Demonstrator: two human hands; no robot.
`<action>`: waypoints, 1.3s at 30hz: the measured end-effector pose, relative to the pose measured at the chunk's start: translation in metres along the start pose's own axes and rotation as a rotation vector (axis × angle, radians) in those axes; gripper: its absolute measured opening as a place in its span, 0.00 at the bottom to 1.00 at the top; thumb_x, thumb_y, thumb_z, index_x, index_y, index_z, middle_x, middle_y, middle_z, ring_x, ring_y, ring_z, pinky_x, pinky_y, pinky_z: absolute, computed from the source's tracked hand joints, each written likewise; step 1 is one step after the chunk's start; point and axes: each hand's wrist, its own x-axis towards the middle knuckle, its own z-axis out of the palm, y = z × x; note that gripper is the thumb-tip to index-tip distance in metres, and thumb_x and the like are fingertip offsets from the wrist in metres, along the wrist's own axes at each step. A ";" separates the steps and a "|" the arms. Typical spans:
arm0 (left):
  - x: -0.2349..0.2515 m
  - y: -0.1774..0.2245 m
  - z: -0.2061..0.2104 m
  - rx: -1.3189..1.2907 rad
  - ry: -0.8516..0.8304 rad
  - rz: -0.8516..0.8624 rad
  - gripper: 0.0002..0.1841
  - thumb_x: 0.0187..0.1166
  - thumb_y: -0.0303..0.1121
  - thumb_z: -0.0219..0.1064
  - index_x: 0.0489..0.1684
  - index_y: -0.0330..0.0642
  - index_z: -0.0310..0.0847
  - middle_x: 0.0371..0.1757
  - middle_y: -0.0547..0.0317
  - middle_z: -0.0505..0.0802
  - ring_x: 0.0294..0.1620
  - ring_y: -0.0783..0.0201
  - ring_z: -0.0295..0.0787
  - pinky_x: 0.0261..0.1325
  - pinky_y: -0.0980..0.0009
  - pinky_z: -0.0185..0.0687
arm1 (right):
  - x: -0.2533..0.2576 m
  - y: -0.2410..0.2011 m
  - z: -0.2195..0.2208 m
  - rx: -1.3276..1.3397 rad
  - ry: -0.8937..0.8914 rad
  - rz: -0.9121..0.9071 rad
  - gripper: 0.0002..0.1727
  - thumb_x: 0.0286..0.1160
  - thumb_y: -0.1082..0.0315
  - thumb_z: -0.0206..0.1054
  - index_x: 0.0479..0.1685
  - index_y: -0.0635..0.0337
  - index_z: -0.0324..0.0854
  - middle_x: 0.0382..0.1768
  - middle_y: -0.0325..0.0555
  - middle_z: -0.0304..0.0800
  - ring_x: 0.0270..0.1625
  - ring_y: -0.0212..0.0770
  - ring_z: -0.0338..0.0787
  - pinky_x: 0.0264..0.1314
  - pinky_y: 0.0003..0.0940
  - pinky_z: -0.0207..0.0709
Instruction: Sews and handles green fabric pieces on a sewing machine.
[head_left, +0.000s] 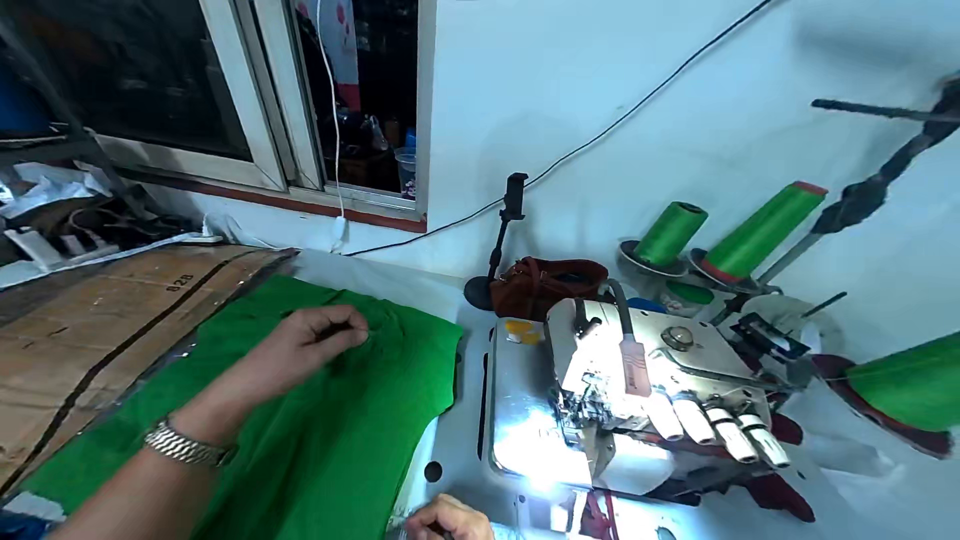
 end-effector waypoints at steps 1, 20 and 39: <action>-0.003 0.011 -0.004 -0.117 0.004 0.026 0.08 0.80 0.29 0.61 0.34 0.49 0.86 0.28 0.72 0.88 0.27 0.78 0.80 0.32 0.81 0.76 | -0.001 -0.002 0.003 -0.011 0.047 -0.010 0.12 0.77 0.80 0.58 0.47 0.78 0.87 0.41 0.58 0.91 0.43 0.34 0.90 0.52 0.25 0.83; -0.067 0.152 -0.006 -0.688 -0.079 -0.276 0.14 0.88 0.41 0.54 0.39 0.55 0.88 0.28 0.64 0.91 0.25 0.77 0.87 0.27 0.80 0.83 | 0.027 -0.151 -0.039 0.176 0.215 -0.049 0.12 0.87 0.71 0.55 0.48 0.65 0.85 0.39 0.37 0.89 0.43 0.22 0.88 0.50 0.21 0.84; -0.072 0.137 0.001 -0.525 0.034 -0.225 0.17 0.85 0.27 0.41 0.37 0.43 0.80 0.42 0.54 0.95 0.43 0.58 0.95 0.49 0.61 0.92 | 0.043 -0.203 -0.087 -0.229 0.221 -0.029 0.08 0.85 0.66 0.65 0.45 0.59 0.89 0.24 0.39 0.85 0.22 0.29 0.79 0.25 0.25 0.73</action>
